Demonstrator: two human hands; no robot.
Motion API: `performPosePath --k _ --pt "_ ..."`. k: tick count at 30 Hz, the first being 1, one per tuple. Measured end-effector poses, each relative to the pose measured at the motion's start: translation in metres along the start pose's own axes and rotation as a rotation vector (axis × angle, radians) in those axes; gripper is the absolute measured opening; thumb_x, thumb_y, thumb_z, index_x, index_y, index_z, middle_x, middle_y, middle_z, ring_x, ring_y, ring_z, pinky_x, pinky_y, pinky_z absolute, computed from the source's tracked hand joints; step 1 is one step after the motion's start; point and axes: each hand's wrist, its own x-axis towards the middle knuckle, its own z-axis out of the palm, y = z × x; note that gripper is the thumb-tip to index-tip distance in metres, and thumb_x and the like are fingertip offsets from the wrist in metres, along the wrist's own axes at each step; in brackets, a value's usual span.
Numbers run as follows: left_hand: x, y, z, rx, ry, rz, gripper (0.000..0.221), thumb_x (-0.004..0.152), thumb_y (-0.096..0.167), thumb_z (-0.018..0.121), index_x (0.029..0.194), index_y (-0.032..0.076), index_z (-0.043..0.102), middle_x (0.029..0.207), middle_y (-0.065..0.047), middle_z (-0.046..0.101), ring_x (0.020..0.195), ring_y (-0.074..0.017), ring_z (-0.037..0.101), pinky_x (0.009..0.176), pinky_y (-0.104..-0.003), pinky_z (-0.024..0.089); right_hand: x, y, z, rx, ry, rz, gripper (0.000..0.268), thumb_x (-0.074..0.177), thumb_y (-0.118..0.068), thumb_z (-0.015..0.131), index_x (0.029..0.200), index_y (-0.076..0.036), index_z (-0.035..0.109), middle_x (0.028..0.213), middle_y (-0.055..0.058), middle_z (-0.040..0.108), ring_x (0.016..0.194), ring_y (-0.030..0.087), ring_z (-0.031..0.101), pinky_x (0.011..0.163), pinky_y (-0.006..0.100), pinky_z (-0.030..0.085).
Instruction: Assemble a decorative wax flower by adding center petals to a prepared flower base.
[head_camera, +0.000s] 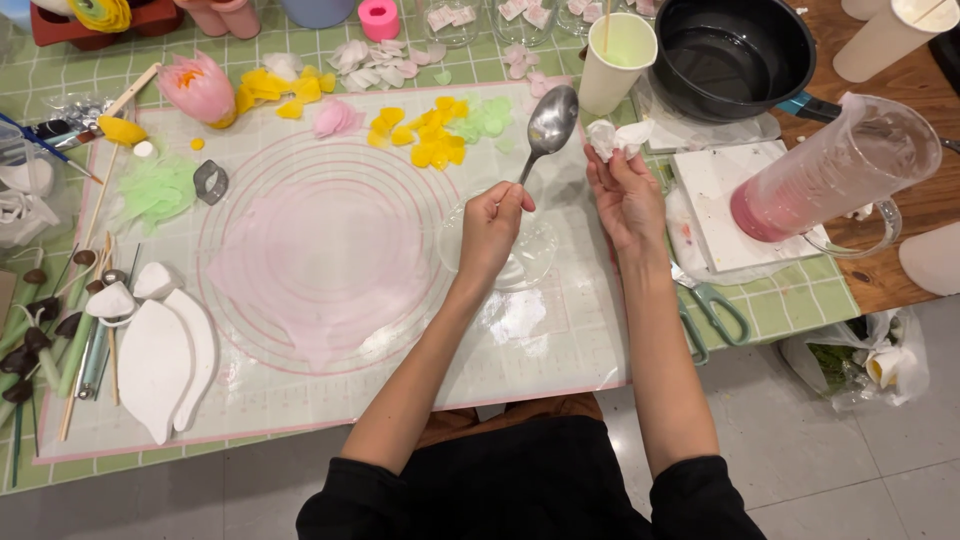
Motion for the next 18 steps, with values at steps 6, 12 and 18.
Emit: performPosePath --k 6,12,18 --pt "-0.008 0.014 0.004 0.329 0.127 0.011 0.031 0.104 0.028 0.056 0.084 0.009 0.070 0.054 0.004 0.040 0.050 -0.0066 0.035 0.049 -0.032 0.026 0.004 0.006 -0.015 -0.172 0.043 -0.098 0.017 0.102 -0.006 0.072 0.116 0.002 0.068 0.105 0.009 0.072 0.100 0.025 0.076 0.084 0.032 0.060" --pt "-0.013 0.022 0.007 0.664 0.223 0.086 0.029 0.101 0.031 0.054 0.085 0.014 0.070 0.057 -0.007 0.064 0.056 -0.0280 0.065 0.054 -0.042 0.044 -0.033 -0.005 0.054 -0.635 0.012 -0.663 0.015 0.098 0.003 0.073 0.113 0.005 0.075 0.105 0.007 0.071 0.098 0.015 0.072 0.090 0.028 0.059" --pt "-0.020 0.026 0.010 0.944 0.220 0.218 0.026 0.105 0.029 0.053 0.091 0.010 0.066 0.059 -0.016 0.065 0.056 -0.0392 0.065 0.051 -0.051 0.046 -0.066 -0.001 0.098 -1.328 -0.104 -0.908 0.029 0.094 0.008 0.071 0.118 -0.008 0.078 0.113 0.009 0.066 0.099 0.021 0.068 0.080 0.032 0.056"
